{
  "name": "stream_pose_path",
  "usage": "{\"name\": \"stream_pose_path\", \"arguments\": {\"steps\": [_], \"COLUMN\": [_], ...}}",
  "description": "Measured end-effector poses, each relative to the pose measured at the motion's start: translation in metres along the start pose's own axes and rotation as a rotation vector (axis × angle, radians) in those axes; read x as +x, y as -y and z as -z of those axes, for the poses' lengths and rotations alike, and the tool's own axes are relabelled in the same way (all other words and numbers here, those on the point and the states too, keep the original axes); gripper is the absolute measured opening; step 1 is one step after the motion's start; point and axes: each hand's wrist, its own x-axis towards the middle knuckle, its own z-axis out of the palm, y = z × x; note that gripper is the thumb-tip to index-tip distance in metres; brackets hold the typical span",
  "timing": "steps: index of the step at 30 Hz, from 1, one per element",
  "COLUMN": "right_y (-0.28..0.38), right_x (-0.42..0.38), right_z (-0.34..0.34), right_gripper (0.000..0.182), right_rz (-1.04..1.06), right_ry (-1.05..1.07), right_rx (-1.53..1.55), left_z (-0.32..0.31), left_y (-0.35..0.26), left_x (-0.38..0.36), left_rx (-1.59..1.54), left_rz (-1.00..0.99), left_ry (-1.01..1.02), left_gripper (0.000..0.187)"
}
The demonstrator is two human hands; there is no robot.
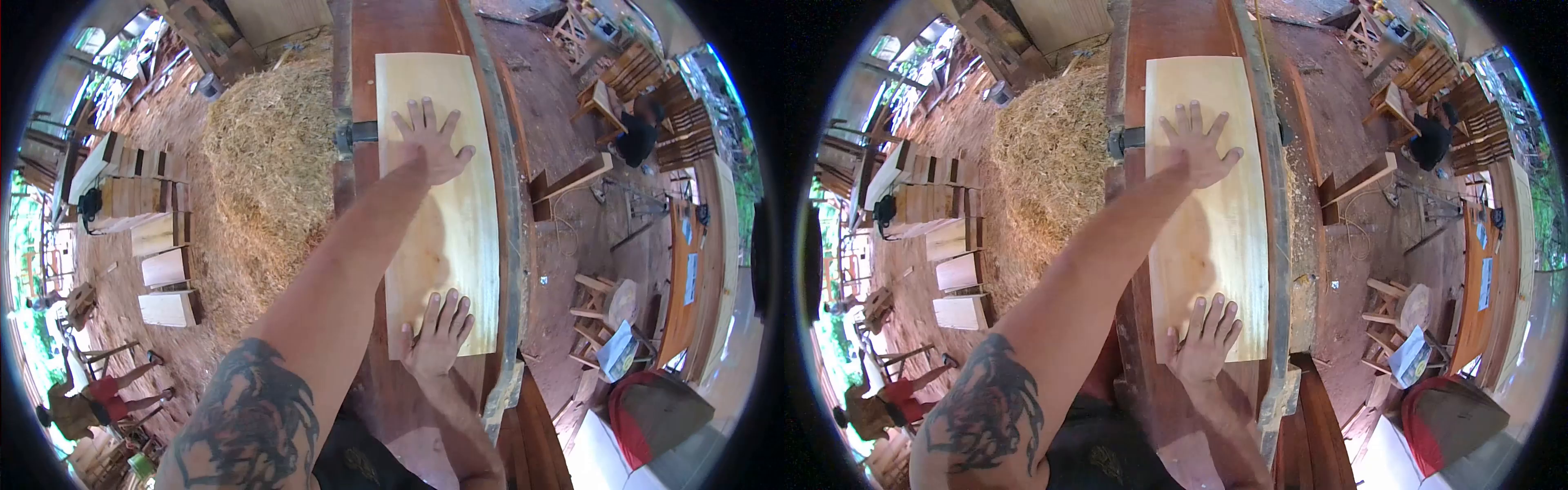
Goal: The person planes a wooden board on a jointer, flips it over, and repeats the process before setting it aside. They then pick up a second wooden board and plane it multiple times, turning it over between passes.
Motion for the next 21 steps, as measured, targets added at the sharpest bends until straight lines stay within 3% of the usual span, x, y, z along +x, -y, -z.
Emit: {"name": "stream_pose_path", "arguments": {"steps": [21], "right_y": [0.014], "right_x": [0.103], "right_z": [-0.018], "right_gripper": [0.081], "right_rz": [0.006], "right_ry": [-0.091], "right_rx": [-0.047], "left_z": [0.003], "left_y": [0.034], "left_x": [0.093], "left_rx": [0.021], "left_rz": [-0.005], "left_ry": [-0.059], "left_gripper": [0.085]}}
